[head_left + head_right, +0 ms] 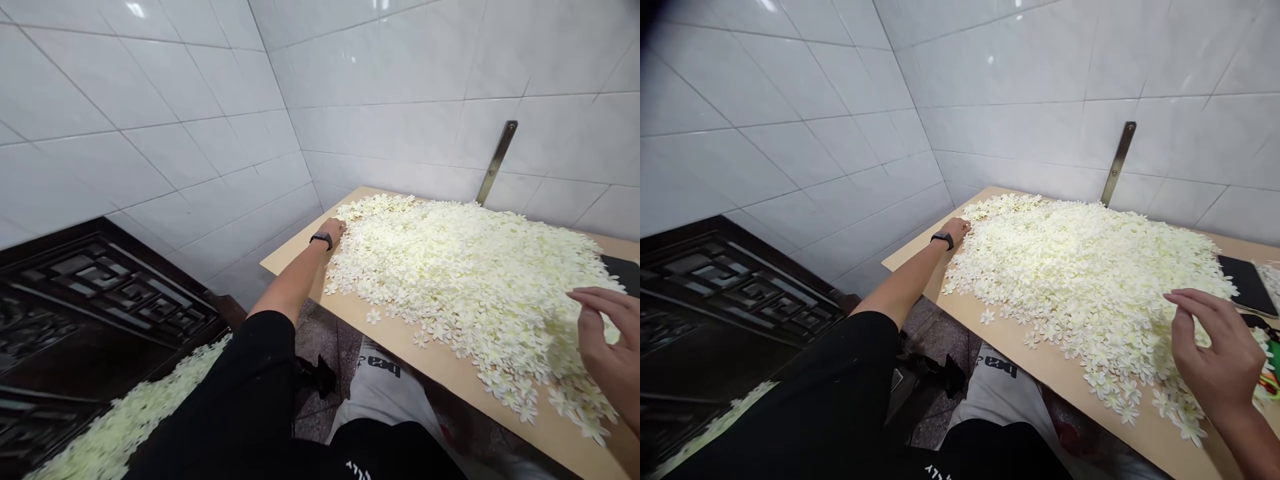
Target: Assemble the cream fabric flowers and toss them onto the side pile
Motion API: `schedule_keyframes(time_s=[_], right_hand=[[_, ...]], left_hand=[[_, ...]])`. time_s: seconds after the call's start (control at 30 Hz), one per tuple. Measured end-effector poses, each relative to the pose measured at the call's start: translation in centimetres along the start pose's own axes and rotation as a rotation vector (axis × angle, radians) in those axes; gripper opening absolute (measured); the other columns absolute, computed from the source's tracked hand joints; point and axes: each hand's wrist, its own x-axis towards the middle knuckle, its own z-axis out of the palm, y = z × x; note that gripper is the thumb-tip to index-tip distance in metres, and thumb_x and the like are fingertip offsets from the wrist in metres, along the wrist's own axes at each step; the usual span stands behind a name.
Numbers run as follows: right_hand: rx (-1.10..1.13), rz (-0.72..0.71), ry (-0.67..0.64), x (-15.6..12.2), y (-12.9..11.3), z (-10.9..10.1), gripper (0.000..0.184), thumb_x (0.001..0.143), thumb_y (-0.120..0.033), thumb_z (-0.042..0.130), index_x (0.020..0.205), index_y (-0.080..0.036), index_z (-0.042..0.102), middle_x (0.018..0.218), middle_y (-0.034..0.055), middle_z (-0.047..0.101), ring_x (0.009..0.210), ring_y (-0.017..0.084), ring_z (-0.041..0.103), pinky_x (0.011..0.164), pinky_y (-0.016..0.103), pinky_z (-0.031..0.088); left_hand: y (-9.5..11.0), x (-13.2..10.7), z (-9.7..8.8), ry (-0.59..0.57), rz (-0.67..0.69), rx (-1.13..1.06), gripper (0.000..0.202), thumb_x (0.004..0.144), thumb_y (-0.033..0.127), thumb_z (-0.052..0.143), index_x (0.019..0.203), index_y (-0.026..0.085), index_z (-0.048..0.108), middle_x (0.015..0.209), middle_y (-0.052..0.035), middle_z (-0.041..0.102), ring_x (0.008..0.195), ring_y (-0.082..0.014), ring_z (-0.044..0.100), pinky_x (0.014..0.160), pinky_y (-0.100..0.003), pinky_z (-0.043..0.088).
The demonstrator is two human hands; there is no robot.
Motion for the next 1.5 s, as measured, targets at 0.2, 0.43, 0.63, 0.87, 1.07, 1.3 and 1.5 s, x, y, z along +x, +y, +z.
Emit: schedule_keyframes(time_s=[0.2, 0.43, 0.63, 0.87, 1.07, 1.3, 1.5], right_hand=[[-0.016, 0.119, -0.14, -2.0, -2.1, -4.9, 0.015, 0.093, -0.017, 0.061, 0.097, -0.018, 0.075, 0.101, 0.0086, 0.076, 0.091, 0.021, 0.074, 0.095, 0.032, 0.054], [-0.044, 0.517, -0.248, -7.1, -3.5, -9.9, 0.024, 0.095, -0.031, 0.055, 0.1, -0.018, 0.074, 0.104, 0.0109, 0.076, 0.099, 0.026, 0.073, 0.099, 0.038, 0.052], [0.058, 1.068, -0.256, -12.3, -5.3, -10.3, 0.032, 0.089, -0.045, 0.06, 0.099, -0.018, 0.075, 0.106, 0.012, 0.078, 0.101, 0.031, 0.073, 0.095, 0.042, 0.055], [0.638, 1.329, -0.387, -9.8, -10.6, -5.9, 0.052, 0.086, -0.064, 0.067, 0.106, -0.017, 0.077, 0.101, 0.0149, 0.078, 0.087, 0.026, 0.073, 0.082, 0.037, 0.061], [1.179, 1.292, -0.81, -5.3, -11.7, -4.9, 0.056, 0.08, -0.07, 0.072, 0.099, -0.019, 0.083, 0.087, 0.0101, 0.077, 0.079, 0.023, 0.066, 0.077, 0.035, 0.057], [1.457, 1.387, -0.811, -3.3, -11.0, -5.6, 0.047, 0.075, -0.06, 0.083, 0.099, -0.019, 0.081, 0.088, 0.0083, 0.076, 0.075, 0.018, 0.064, 0.076, 0.031, 0.054], [1.398, 1.503, -0.689, -2.7, -11.8, -4.6, 0.039, 0.069, -0.051, 0.09, 0.085, -0.018, 0.078, 0.083, 0.0074, 0.075, 0.077, 0.019, 0.066, 0.076, 0.032, 0.056]], left_hand=[[-1.0, -0.1, 0.3, 0.069, -0.109, -0.064, 0.041, 0.098, 0.04, 0.064, 0.13, 0.015, 0.061, 0.131, -0.011, 0.063, 0.116, -0.0229, 0.065, 0.099, -0.046, 0.058], [0.2, -2.2, -1.8, 0.366, -0.252, -0.268, 0.032, 0.093, 0.027, 0.058, 0.119, 0.009, 0.062, 0.132, -0.0157, 0.061, 0.115, -0.0224, 0.062, 0.104, -0.037, 0.053], [8.4, -11.0, 0.9, 0.445, -0.041, -0.505, 0.038, 0.089, 0.035, 0.068, 0.119, 0.011, 0.067, 0.106, -0.008, 0.076, 0.097, -0.0186, 0.072, 0.096, -0.038, 0.061], [22.5, -26.2, 5.0, 0.373, 0.695, -0.716, 0.028, 0.096, 0.02, 0.063, 0.124, 0.019, 0.065, 0.109, -0.0076, 0.079, 0.1, -0.0173, 0.077, 0.09, -0.031, 0.065], [28.4, -30.2, 4.1, 0.114, 0.98, -0.849, 0.033, 0.101, 0.027, 0.057, 0.134, 0.021, 0.057, 0.128, -0.0074, 0.075, 0.128, -0.0167, 0.068, 0.117, -0.034, 0.05], [29.1, -28.6, 3.5, 0.151, 1.066, -0.74, 0.032, 0.103, 0.028, 0.055, 0.134, 0.02, 0.057, 0.134, -0.0058, 0.072, 0.131, -0.0153, 0.065, 0.116, -0.03, 0.049], [29.5, -27.5, 2.9, 0.098, 1.126, -0.698, 0.044, 0.104, 0.028, 0.051, 0.147, 0.019, 0.049, 0.139, -0.0062, 0.07, 0.138, -0.0135, 0.06, 0.119, -0.027, 0.048]])
